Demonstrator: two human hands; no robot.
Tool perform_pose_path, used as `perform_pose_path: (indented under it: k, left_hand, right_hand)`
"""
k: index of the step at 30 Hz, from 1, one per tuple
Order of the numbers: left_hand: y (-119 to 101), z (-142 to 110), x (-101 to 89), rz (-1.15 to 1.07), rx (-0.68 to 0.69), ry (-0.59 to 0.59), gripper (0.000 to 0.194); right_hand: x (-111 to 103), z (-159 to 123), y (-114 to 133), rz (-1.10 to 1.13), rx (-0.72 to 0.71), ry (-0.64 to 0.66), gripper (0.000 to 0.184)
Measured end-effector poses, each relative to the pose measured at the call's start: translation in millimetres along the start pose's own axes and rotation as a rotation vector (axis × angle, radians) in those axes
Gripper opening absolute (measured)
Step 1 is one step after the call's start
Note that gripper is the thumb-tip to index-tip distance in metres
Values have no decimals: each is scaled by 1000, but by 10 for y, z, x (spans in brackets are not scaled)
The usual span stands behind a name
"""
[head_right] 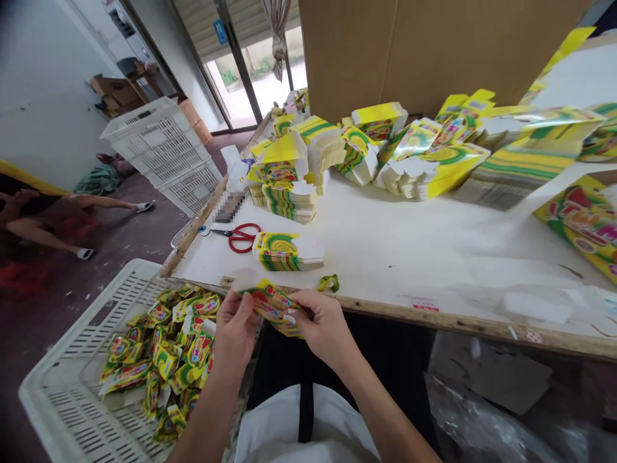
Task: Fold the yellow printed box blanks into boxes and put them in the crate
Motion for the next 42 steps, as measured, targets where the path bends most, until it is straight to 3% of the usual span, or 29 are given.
perform_pose_path:
  k: [4,7,10,13,15,18,20,23,26,28,30,33,35,39,42]
  left_hand:
    - [-176,86,-78,54,23,81,34]
    - [-389,88,-78,162,61,276,61]
    - [-519,9,20,486,142,520,89]
    - [-359,-72,136,822,73,678,91]
    - [-232,-87,187,934,37,674,75]
    - [-124,-98,227,1033,71,589,61]
    - [-79,-157,293,1047,144,628,69]
    - [-69,-254,381,1020,302,688,74]
    - [-101,-290,413,1005,430,682,65]
    - [-128,-282,426,1000,454,680,59]
    - [-130,-251,430,1005,387,693,60]
    - [-40,-217,408,1062,167,753,62]
    - [18,-222,396,1086,96,793,60]
    - [42,-264,430,1066,244,819,51]
    - [28,-236,368,1062,261,686,57]
  right_hand:
    - [-106,-60,194,-347,-176,35,25]
    - [-172,-128,385,-609,-345,-50,34]
    - [-70,-200,526,-850,-501,-33,33]
    - [77,-279,596,-870,-624,26,34]
    - [28,-299,602,-768,-617,-87,42]
    - [-191,-258,421,-488,-423,-293,64]
    - [-221,-171,166,-249,-199,-233,57]
    - [-54,-78,-167,158,136,-8,52]
    - [72,-57,-277,386,284,71,56]
    - [73,-61,-306,370,293,48,60]
    - [32,-88,-304,266,243,5,62]
    - [-1,-169,-167,6,56,-4,55]
    - [50,-239,-28,-185,-83,63,58]
    - [165,-305,87,-398,-237,195,71]
    - [67,-244,19,-377,-267,95,63]
Point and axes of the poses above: each hand's wrist, its own z-axis towards the middle knuckle, its own x-axis out of the palm, y = z × x, the point moved 7 cm from there along z, towards the middle knuckle, and after that the axes turned 3 degrees about x, right-handed, at the moved point
